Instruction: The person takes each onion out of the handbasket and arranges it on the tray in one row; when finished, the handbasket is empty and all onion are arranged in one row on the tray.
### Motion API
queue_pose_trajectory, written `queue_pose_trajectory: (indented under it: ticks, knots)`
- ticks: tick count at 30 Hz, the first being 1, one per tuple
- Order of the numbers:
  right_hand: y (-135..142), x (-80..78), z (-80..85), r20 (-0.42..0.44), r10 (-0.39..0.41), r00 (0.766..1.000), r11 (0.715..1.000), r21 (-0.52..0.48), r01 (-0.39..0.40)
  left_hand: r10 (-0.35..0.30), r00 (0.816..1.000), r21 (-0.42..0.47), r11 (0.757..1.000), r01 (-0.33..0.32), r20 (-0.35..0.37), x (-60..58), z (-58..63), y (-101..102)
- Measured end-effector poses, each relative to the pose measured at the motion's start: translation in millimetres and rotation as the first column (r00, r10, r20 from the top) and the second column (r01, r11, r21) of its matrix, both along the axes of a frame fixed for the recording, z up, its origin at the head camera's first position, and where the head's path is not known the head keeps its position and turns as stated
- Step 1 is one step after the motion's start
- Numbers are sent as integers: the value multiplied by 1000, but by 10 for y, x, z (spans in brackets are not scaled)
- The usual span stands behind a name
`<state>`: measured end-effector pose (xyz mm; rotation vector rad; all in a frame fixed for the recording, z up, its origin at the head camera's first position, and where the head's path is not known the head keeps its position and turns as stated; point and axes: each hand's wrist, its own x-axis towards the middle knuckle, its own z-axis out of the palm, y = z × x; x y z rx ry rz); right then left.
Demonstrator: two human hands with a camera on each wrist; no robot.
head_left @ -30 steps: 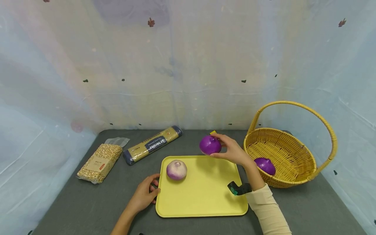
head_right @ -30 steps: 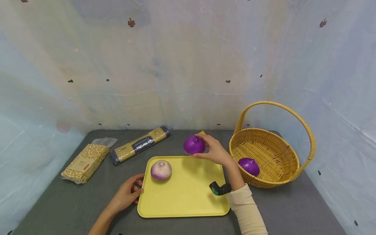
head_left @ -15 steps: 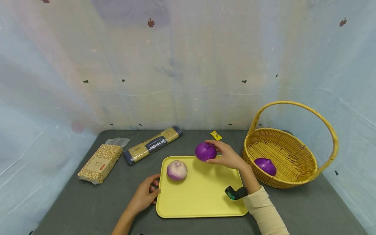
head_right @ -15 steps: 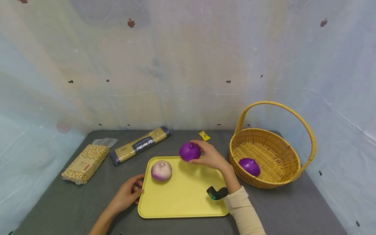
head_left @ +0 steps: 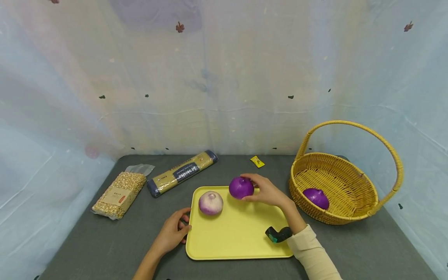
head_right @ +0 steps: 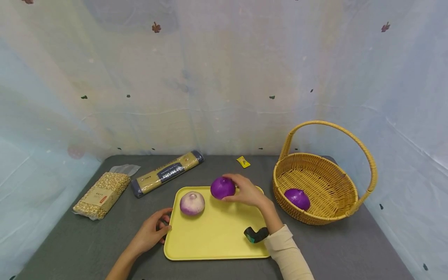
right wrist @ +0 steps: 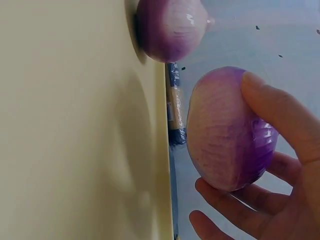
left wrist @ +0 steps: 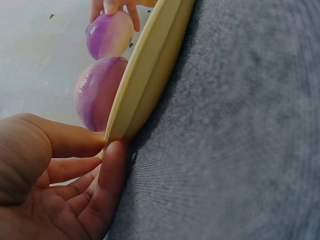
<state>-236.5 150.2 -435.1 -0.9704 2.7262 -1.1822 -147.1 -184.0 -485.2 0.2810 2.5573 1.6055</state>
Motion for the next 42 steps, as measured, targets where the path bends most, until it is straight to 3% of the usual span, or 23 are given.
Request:
queue_pose_trajectory:
  ticks: [7,16,26,42]
  knots:
    - [-34,10,-52,-6,23,1000,1000,13,-23,-2,1000,26,1000,2,-2,3,-21,-2]
    - [-77,26,-84,7,41,999,999,34,-41,1,1000,-18,1000,-1,-5,-15,-18,-2]
    - [-95,55,-129,29,35,999,997,62,-37,20,1000,4,1000,-20,11,-21,-26,5]
    - [-117,89,-131,32,61,998,996,65,-63,0,1000,-17,1000,-1,-15,-3,-16,-4]
